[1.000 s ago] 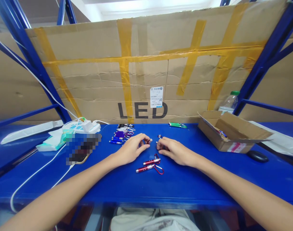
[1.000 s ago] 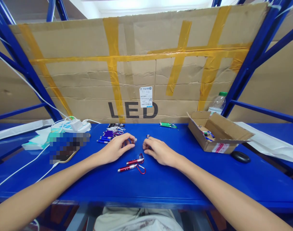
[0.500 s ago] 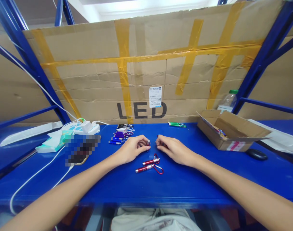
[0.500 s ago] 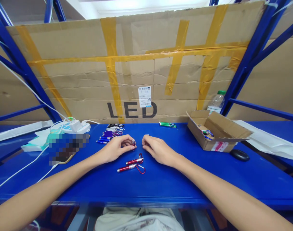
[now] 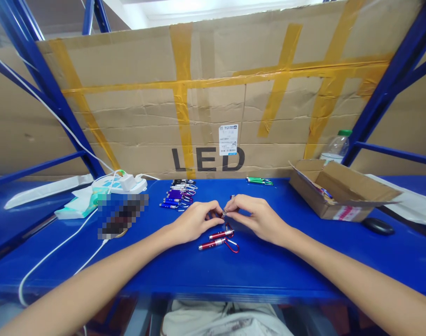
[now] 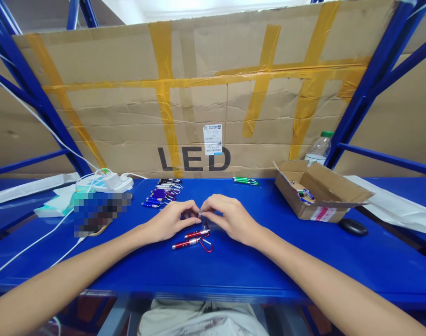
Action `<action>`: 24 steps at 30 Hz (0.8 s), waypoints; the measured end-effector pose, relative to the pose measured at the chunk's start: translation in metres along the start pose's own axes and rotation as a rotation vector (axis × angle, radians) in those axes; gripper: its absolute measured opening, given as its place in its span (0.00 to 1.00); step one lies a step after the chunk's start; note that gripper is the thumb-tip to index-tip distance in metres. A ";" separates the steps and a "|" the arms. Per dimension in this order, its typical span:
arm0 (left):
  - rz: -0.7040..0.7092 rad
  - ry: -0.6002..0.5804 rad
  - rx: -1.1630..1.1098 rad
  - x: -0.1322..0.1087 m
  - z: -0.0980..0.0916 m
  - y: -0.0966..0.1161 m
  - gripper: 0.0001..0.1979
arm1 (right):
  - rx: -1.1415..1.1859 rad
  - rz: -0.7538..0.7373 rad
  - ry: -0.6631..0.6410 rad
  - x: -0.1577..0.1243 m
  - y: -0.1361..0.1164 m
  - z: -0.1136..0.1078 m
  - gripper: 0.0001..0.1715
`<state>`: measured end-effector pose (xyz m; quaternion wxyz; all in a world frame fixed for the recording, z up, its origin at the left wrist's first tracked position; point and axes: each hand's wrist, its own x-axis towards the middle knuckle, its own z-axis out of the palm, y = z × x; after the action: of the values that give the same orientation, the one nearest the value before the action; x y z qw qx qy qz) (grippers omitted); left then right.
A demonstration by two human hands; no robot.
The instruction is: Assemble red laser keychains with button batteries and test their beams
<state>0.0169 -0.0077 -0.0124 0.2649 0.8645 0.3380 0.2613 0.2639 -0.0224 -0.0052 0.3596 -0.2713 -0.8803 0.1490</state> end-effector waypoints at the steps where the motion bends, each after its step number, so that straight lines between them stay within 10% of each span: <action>1: 0.001 0.000 -0.001 0.000 0.000 0.001 0.07 | -0.007 -0.014 -0.001 0.000 0.000 0.000 0.12; 24: 0.168 0.054 0.157 -0.002 -0.005 -0.002 0.06 | -0.177 -0.045 0.050 -0.002 -0.006 0.001 0.07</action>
<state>0.0119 -0.0066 -0.0109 0.1644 0.9006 0.2905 0.2784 0.2625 -0.0284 -0.0040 0.3594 -0.2856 -0.8866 0.0558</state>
